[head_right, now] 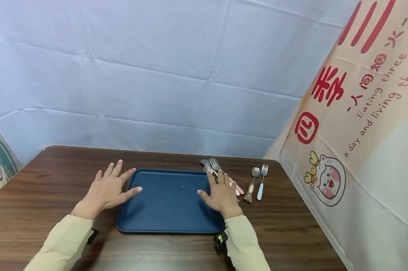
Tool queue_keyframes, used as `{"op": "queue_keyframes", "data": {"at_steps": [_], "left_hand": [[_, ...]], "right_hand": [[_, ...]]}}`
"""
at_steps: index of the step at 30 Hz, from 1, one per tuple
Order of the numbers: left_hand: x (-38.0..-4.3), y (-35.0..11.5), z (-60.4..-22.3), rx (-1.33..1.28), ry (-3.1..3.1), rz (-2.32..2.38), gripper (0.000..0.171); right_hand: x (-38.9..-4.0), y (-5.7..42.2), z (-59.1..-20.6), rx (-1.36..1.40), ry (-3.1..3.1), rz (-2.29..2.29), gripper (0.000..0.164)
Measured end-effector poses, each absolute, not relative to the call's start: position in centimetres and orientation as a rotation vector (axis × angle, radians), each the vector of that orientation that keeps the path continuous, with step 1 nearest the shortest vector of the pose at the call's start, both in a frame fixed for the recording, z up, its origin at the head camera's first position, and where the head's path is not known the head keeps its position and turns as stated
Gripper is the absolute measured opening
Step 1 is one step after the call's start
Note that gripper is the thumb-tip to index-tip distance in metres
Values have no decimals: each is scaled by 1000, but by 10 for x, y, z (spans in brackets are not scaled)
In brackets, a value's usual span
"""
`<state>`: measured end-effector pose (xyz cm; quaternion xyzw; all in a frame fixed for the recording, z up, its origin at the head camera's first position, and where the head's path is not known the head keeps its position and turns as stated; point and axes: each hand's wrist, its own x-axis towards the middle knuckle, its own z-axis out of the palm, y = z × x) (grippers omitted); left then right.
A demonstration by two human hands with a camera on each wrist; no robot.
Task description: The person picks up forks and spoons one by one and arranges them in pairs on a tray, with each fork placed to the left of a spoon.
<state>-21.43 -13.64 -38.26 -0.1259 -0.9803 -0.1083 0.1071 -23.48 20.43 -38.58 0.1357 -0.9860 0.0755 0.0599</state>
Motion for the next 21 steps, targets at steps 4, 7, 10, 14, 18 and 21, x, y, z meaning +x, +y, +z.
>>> {"op": "queue_keyframes", "data": {"at_steps": [4,7,10,14,18,21], "left_hand": [[-214,-135,-380,-410,-2850,-254,63],[-214,-135,-379,-423,-2841,-238,55],[-214,-135,-378,-430,-2851,-259,51],[-212,-136,-378,-433,-2862,-274,48],[-212,-136,-378,-429,-2869,-274,47],[-212,-135,-378,-430,-2871,-276,46]], "right_hand": [[-235,204,-384,468,-2934,200,69],[-235,203,-382,483,-2915,171,59],[-235,202,-381,477,-2920,152,51],[-234,201,-381,477,-2925,147,48],[-234,201,-382,492,-2911,148,46],[-233,202,-382,497,-2901,143,45]]}}
